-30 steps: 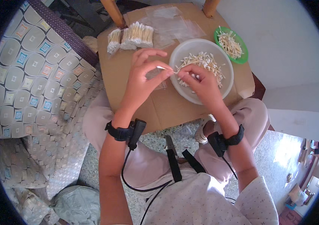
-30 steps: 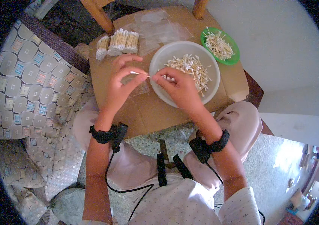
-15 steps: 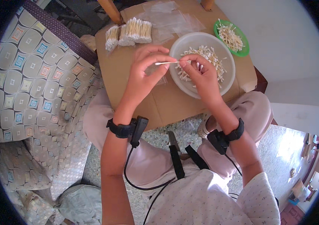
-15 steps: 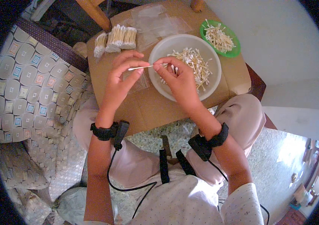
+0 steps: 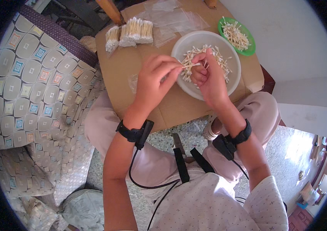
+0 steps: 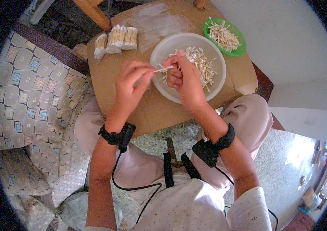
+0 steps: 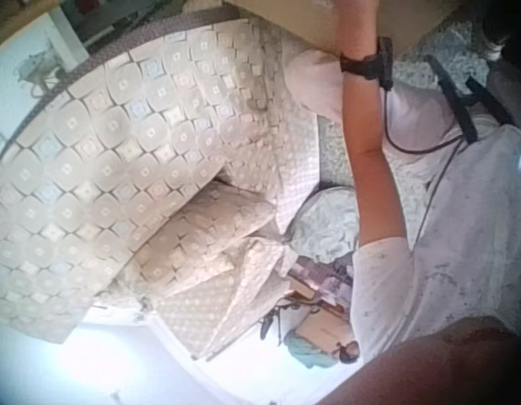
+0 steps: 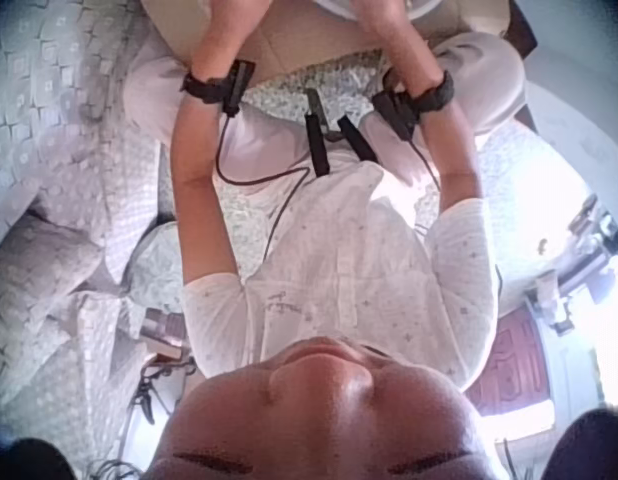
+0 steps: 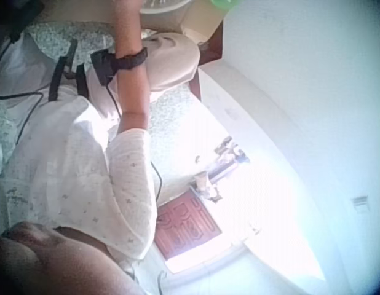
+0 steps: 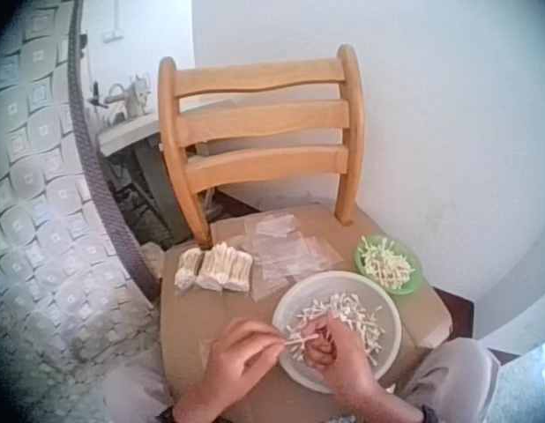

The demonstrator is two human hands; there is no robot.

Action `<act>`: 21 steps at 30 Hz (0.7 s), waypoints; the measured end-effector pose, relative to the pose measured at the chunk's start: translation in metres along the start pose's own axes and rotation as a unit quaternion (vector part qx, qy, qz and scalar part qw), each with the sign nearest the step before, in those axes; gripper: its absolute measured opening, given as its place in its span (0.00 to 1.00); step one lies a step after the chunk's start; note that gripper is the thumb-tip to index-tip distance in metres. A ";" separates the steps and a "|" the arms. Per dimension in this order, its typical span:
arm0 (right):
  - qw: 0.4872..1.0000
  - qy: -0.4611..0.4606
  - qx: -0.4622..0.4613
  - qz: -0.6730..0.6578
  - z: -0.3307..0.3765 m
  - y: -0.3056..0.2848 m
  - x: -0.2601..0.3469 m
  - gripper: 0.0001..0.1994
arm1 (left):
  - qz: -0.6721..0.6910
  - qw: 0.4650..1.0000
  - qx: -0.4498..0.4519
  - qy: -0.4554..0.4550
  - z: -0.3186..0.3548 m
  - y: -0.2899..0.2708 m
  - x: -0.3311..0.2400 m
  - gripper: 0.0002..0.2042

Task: Packing cotton swabs into plastic bags and arranging them on a table.

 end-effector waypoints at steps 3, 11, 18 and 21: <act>0.994 0.034 -0.015 -0.099 -0.002 -0.003 -0.004 0.17 | -0.102 0.992 -0.009 0.075 0.003 0.006 -0.003 0.05; 0.983 0.004 -0.024 -0.183 -0.006 0.006 -0.015 0.19 | -0.210 0.966 -0.049 0.141 0.010 0.017 0.001 0.07; 0.978 0.032 -0.018 -0.205 -0.014 -0.013 -0.020 0.19 | -0.228 0.965 0.007 0.129 0.013 0.021 -0.003 0.10; 0.985 0.044 -0.018 -0.164 -0.016 -0.019 -0.016 0.15 | -0.133 0.976 0.056 0.164 0.013 0.027 -0.004 0.12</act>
Point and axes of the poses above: each hand's wrist, its own z-axis away from the middle knuckle, its own y-axis out of the palm, x = y × z, the point moved 1 cm from there along -z, towards the middle knuckle, and after that the axes turned 1 degree about -z, right-handed, at the moved point
